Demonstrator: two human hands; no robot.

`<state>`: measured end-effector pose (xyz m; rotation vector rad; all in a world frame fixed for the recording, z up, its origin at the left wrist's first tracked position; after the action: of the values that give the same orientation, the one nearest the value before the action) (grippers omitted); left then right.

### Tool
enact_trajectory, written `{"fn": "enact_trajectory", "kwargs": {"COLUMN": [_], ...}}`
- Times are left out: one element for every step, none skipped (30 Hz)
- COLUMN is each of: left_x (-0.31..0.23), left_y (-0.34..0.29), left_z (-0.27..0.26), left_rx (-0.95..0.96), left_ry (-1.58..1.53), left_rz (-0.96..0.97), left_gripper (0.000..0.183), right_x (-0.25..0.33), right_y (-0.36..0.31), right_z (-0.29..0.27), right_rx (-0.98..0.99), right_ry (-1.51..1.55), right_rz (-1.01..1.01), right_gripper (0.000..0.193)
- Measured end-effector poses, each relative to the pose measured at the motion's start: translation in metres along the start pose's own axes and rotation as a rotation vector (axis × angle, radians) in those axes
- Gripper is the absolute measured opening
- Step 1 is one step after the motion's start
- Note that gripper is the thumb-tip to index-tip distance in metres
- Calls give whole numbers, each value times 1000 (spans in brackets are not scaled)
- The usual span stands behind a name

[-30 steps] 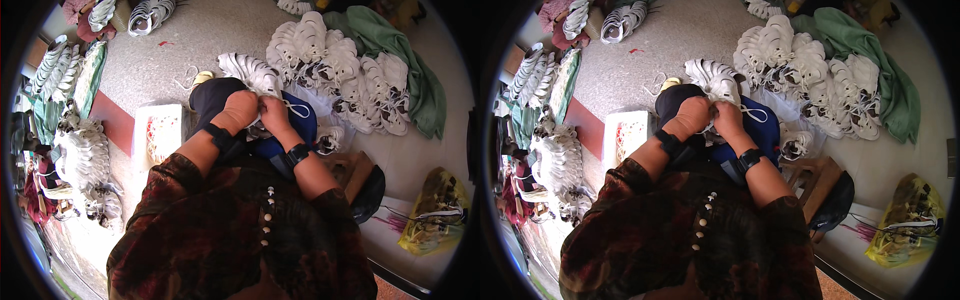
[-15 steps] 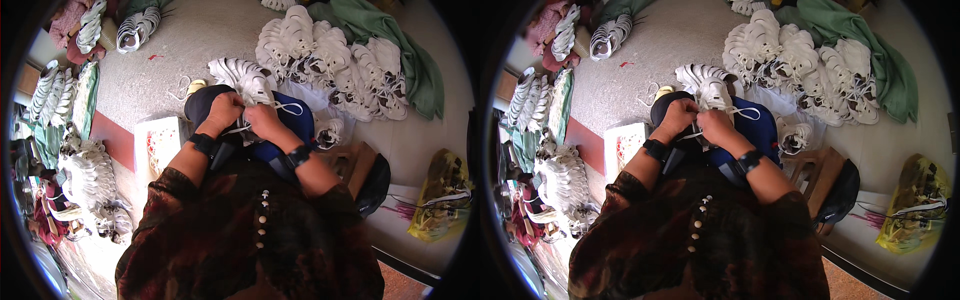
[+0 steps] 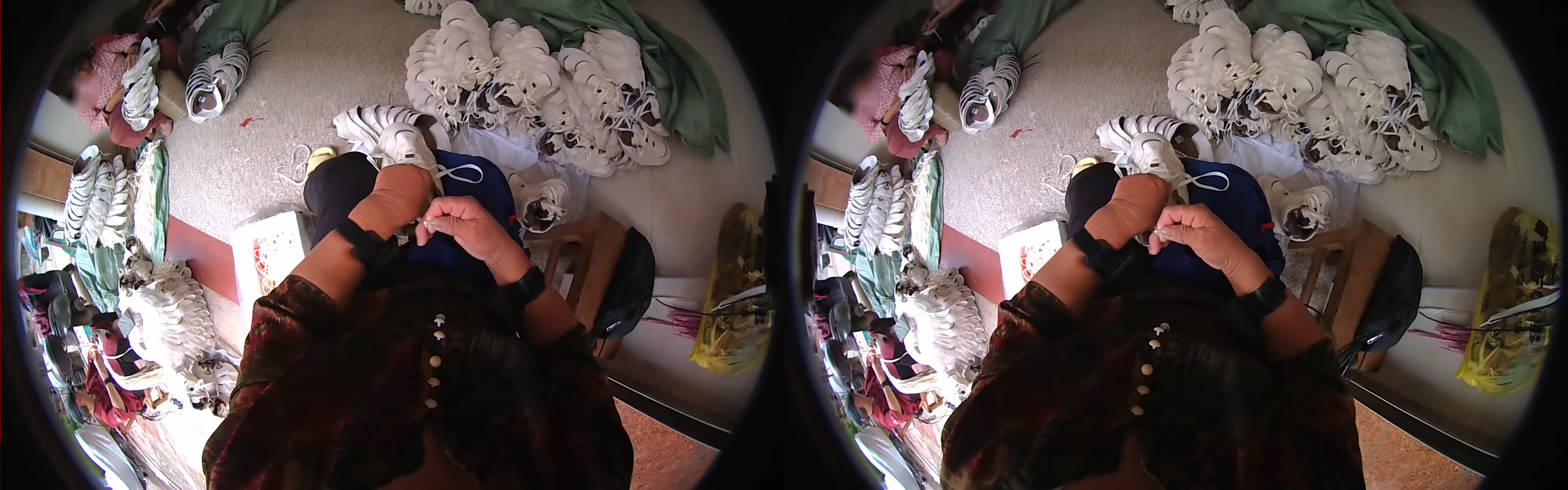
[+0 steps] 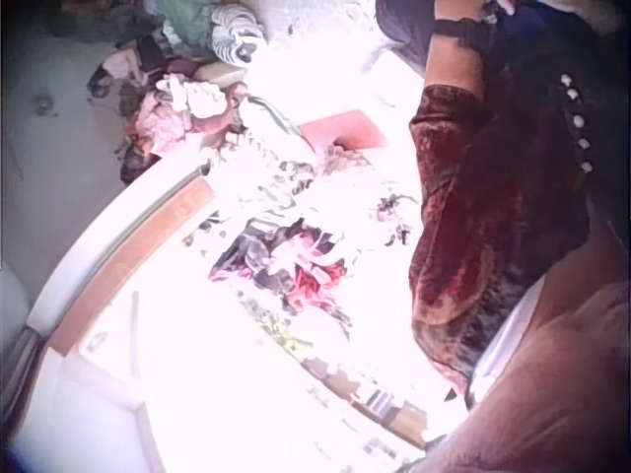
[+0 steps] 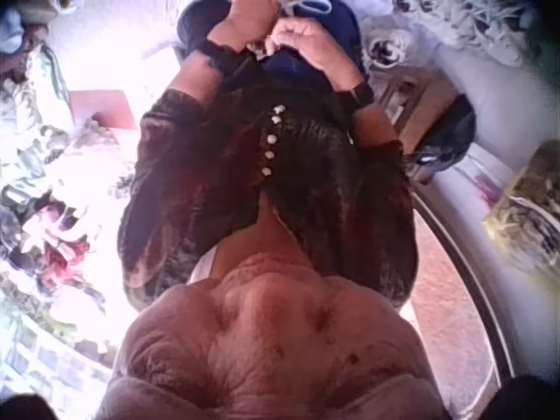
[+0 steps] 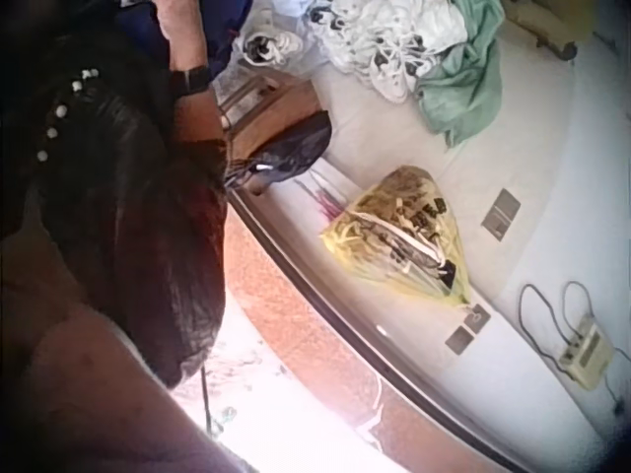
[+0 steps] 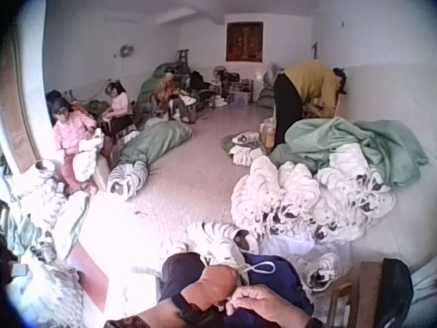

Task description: The recorder is threading laces through the eyelets of several white shoe components in a production setting.

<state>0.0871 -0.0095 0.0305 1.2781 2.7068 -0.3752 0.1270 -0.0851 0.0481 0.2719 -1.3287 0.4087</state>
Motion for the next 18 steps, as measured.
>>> {"fn": "enact_trajectory", "kwargs": {"left_x": [-3, -2, 5, 15, 30, 49, 62, 77, 102, 125, 141, 153, 163, 164, 168, 172, 170, 169], "left_y": [-2, -3, -7, -12, -17, -24, -41, -60, -82, -100, -112, -123, -131, -134, -139, -143, -144, -145], "left_z": [0, 1, -1, -3, -4, -5, -15, -29, -27, -24, -22, -17, -12, -7, 1, 9, 12, 12], "left_rx": [-16, -17, -40, -62, -88, -112, -155, -203, -262, -321, -292, -261, -367, -366, -399, -430, -423, -421], "left_ry": [13, 18, 43, 68, 129, 191, 193, 197, 179, 161, 92, 19, -57, -54, -278, -503, -511, -513], "left_rz": [32, 40, 6, -30, -77, -124, -152, -178, -205, -225, -298, -366, -346, -347, -362, -373, -395, -391], "left_gripper": [17, 17, 16, 15, 14, 14, 15, 16, 15, 14, 14, 14, 12, 12, 11, 10, 10, 10], "right_x": [-3, -2, -3, -5, -9, -12, -8, 1, 7, 7, 10, 11, 7, 1, -6, -12, -1, 9], "right_y": [-1, -6, -10, -15, -22, -30, -40, -53, -64, -74, -82, -89, -90, -87, -85, -84, -81, -82], "right_z": [-7, -20, -31, -44, -61, -78, -92, -108, -123, -138, -146, -148, -146, -142, -139, -142, -139, -133], "right_rx": [-25, -120, -167, -212, -292, -365, -440, -559, -637, -599, -649, -695, -697, -667, -636, -637, -665, -682], "right_ry": [-3, -20, 28, 77, 50, 79, 160, 139, 114, 104, -148, -403, -400, -500, -600, -599, -887, -1173], "right_rz": [25, 19, 3, -13, 3, -2, -20, -42, -82, -119, -42, 41, 45, 131, 218, 217, 62, -100], "right_gripper": [16, 15, 15, 14, 14, 16, 17, 17, 18, 15, 13, 12, 12, 11, 11, 11, 9, 7]}}
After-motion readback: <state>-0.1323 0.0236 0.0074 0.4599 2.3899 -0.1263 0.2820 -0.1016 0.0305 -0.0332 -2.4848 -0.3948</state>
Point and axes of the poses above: each hand's wrist, its own y-axis towards the middle knuckle, its own z-axis out of the palm, x = y × z, the point moved 8 cm from there along y, towards the middle knuckle, and after that the axes turned 5 degrees about z, right-handed, at the moved point
